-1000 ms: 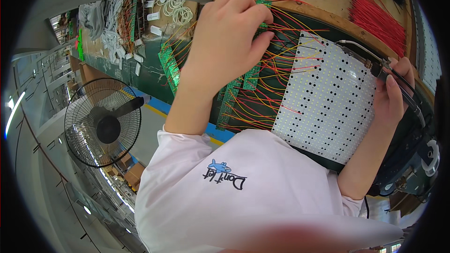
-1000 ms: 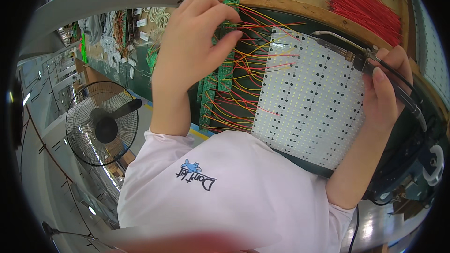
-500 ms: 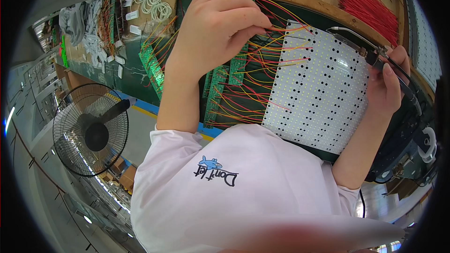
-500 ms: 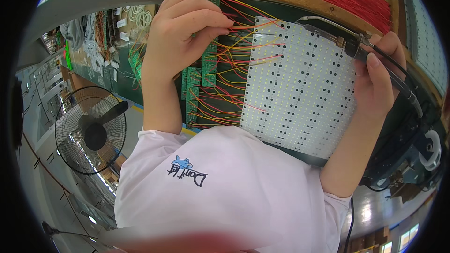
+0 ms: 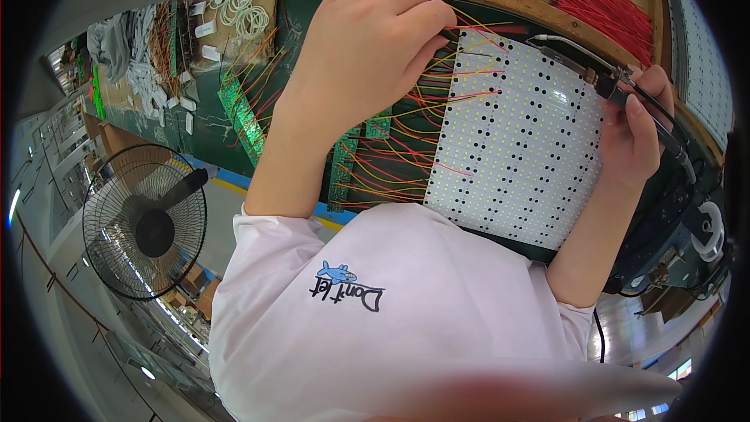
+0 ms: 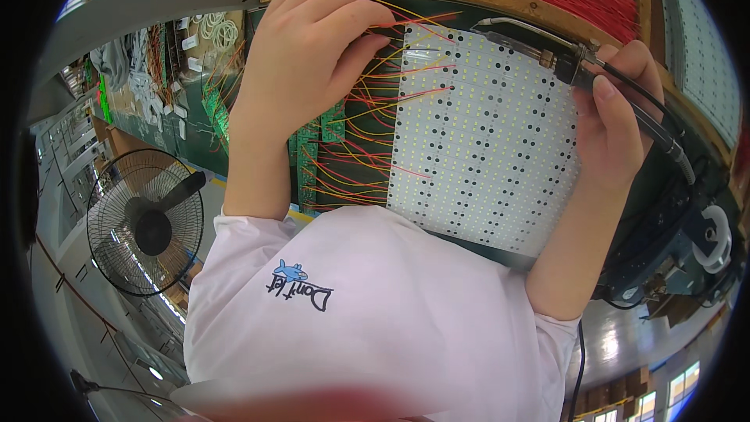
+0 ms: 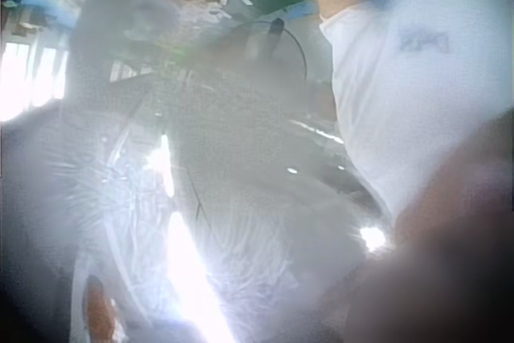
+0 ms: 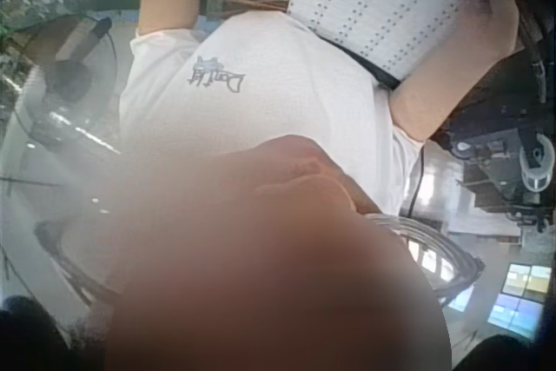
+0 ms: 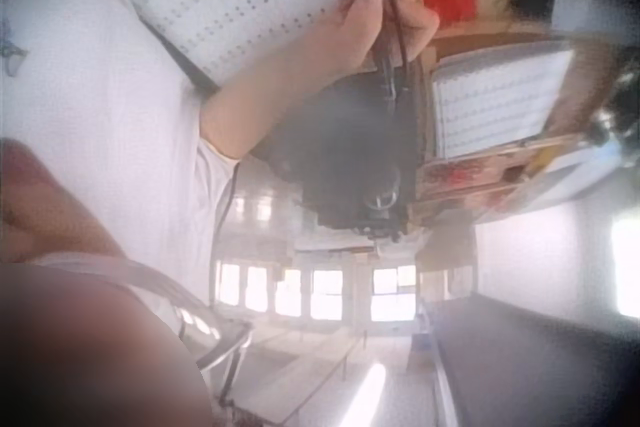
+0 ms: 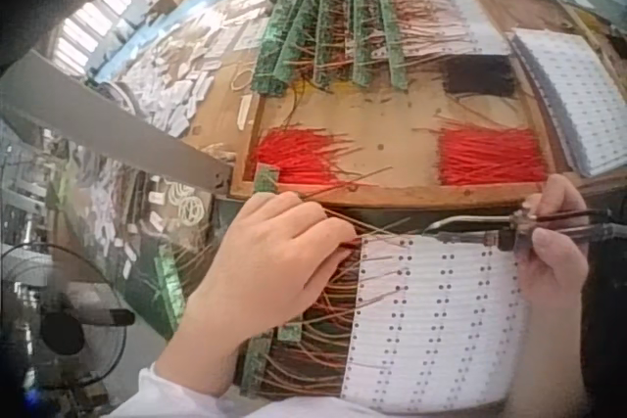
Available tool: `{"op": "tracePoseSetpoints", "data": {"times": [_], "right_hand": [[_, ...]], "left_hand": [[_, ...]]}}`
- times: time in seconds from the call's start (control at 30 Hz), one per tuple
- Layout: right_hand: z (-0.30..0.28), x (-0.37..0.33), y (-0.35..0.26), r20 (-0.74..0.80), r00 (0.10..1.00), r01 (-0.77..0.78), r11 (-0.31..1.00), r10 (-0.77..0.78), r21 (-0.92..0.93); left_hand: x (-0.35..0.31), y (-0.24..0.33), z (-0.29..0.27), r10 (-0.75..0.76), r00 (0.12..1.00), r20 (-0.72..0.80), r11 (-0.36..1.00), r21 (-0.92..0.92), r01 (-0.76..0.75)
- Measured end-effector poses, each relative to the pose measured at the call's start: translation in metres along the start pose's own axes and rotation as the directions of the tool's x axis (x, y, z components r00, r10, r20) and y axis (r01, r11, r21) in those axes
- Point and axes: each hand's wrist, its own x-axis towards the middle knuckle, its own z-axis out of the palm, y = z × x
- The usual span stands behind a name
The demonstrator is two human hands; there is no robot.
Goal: The person solders wire harnesses onto LED panel arrays with a soldering iron and solder from a spool.
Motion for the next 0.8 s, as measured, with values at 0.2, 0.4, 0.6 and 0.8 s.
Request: {"op": "tracePoseSetpoints", "data": {"times": [0.2, 0.4, 0.6, 0.8], "right_hand": [[0.002, 0.001, -0.005, 0.034, 0.999, 0.002, 1.0, -0.002, -0.008], [0.01, 0.0, -0.001, -0.018, 1.0, -0.003, 1.0, 0.002, -0.027], [0.0, -0.001, -0.005, 0.052, 0.999, 0.014, 1.0, -0.014, -0.017], [0.012, -0.003, -0.007, 0.046, 0.998, 0.038, 0.997, -0.035, -0.072]], "left_hand": [[0.002, 0.006, 0.005, -0.043, 0.999, 0.017, 0.991, 0.129, 0.04], [-0.001, 0.001, -0.002, -0.033, 0.999, 0.004, 0.996, -0.081, 0.034], [0.004, 0.008, -0.005, 0.009, 0.998, 0.057, 0.957, -0.29, 0.007], [-0.002, 0.003, 0.01, -0.003, 1.0, 0.021, 0.973, -0.229, 0.008]]}}
